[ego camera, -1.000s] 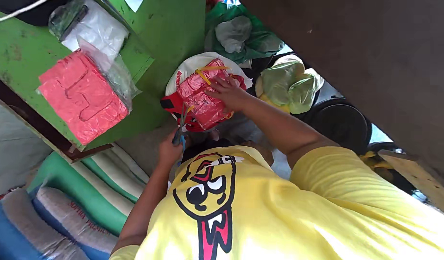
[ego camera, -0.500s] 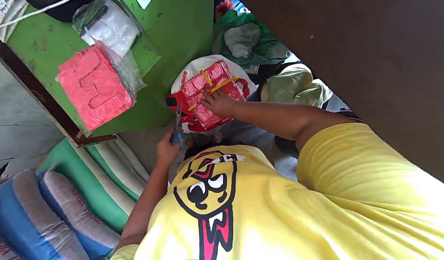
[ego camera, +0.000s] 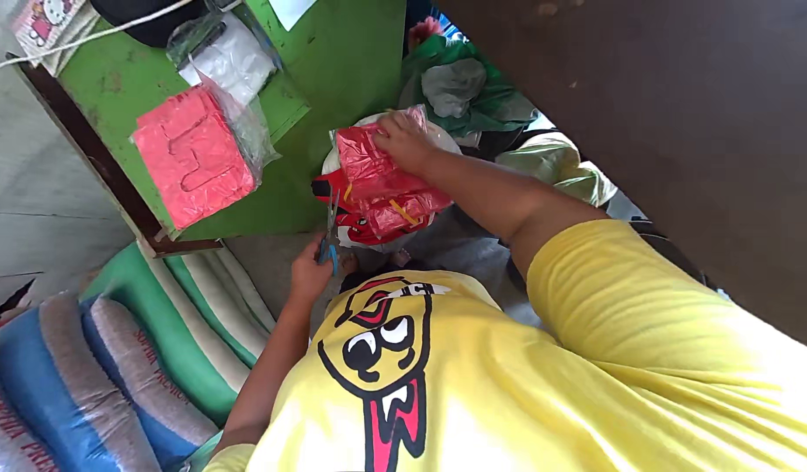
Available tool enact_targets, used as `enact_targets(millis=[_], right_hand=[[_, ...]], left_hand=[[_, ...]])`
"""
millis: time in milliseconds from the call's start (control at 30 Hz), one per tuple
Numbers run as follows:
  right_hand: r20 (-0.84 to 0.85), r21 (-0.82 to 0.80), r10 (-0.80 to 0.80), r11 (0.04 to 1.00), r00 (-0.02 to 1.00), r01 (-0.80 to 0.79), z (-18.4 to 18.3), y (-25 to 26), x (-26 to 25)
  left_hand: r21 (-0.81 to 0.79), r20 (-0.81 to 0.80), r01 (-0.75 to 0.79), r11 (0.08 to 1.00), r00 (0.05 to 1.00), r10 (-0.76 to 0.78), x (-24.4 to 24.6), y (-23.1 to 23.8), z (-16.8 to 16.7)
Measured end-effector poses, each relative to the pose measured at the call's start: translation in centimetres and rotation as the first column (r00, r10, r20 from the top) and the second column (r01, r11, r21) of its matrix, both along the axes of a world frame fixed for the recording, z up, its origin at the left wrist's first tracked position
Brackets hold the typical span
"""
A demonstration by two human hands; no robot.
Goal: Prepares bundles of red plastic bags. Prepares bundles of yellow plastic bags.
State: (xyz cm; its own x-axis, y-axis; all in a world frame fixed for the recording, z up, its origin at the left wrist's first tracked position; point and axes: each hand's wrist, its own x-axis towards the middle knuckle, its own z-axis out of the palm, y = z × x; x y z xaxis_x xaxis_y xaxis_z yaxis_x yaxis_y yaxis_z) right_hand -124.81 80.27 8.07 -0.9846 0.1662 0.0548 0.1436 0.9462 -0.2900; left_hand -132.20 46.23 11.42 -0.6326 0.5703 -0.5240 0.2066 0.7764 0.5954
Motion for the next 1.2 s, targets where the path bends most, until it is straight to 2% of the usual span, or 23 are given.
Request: enact_targets(millis=[67,133,200,333,433,500,533,633,733,800,967,1100,1200], right_hand=[[-0.031,-0.045,0.085,0.995,0.996,-0.086,-2.5,-0.8,1.6],[-0.073,-0.068,0.046,0.996,0.996,-0.051,-4.5,-1.9,3.0],[-0.029,-0.074,-0.050,0.996,0.998,0.048,-5.8,-3.2,4.1],[0.163,-0.131,-0.272,0.947,0.948,0.294,-5.9,-6.2,4.6],[0.230,-0.169,-0.474,0.841,0.850,0.514,-5.1,-7.9,3.4],[0.313,-0.209,-0.531,0.770,0.787,0.603,-3.5,-8.1,2.1],[0.348,-0.217,-0.518,0.767,0.782,0.604,-2.7,-7.8,1.6],[0.300,-0.259,-0.386,0.847,0.872,0.464,-1.2,-4.5,1.9],[0.358,-0.253,-0.203,0.918,0.911,0.304,-1.0,-0.9,4.4],[0.401,-0.253,-0.167,0.925,0.901,0.284,-1.7,-0.7,6.0],[0.345,-0.222,-0.220,0.925,0.912,0.307,-5.1,-2.6,7.9],[0.326,-0.272,-0.304,0.877,0.895,0.397,-5.4,-3.8,7.8],[0.275,-0.227,-0.403,0.855,0.873,0.466,-6.1,-4.5,7.9]], left_hand=[[0.001,-0.014,0.025,1.000,1.000,-0.025,0.2,0.1,-0.2],[0.012,-0.028,0.040,0.999,0.999,-0.039,0.4,0.3,-0.4],[0.011,-0.026,0.045,0.999,0.999,-0.044,0.6,0.4,-0.6],[-0.001,0.021,0.050,0.999,0.999,-0.050,0.7,1.0,-0.9],[0.005,0.022,0.085,0.996,0.996,-0.085,0.8,1.9,-0.8],[-0.037,-0.019,0.125,0.991,0.992,-0.126,0.9,2.7,-0.5],[-0.089,-0.042,0.150,0.985,0.987,-0.155,1.0,3.1,-0.3],[-0.259,-0.134,0.246,0.934,0.949,-0.287,1.3,4.1,0.2],[-0.368,-0.338,0.346,0.863,0.815,-0.471,1.6,4.3,-0.9],[-0.385,-0.445,0.375,0.843,0.725,-0.526,1.8,4.4,-1.8],[-0.367,-0.547,0.396,0.842,0.640,-0.539,2.1,5.3,-3.6],[-0.353,-0.557,0.393,0.849,0.641,-0.528,2.3,6.7,-4.8],[-0.394,-0.536,0.368,0.842,0.653,-0.536,2.5,7.5,-5.0]])
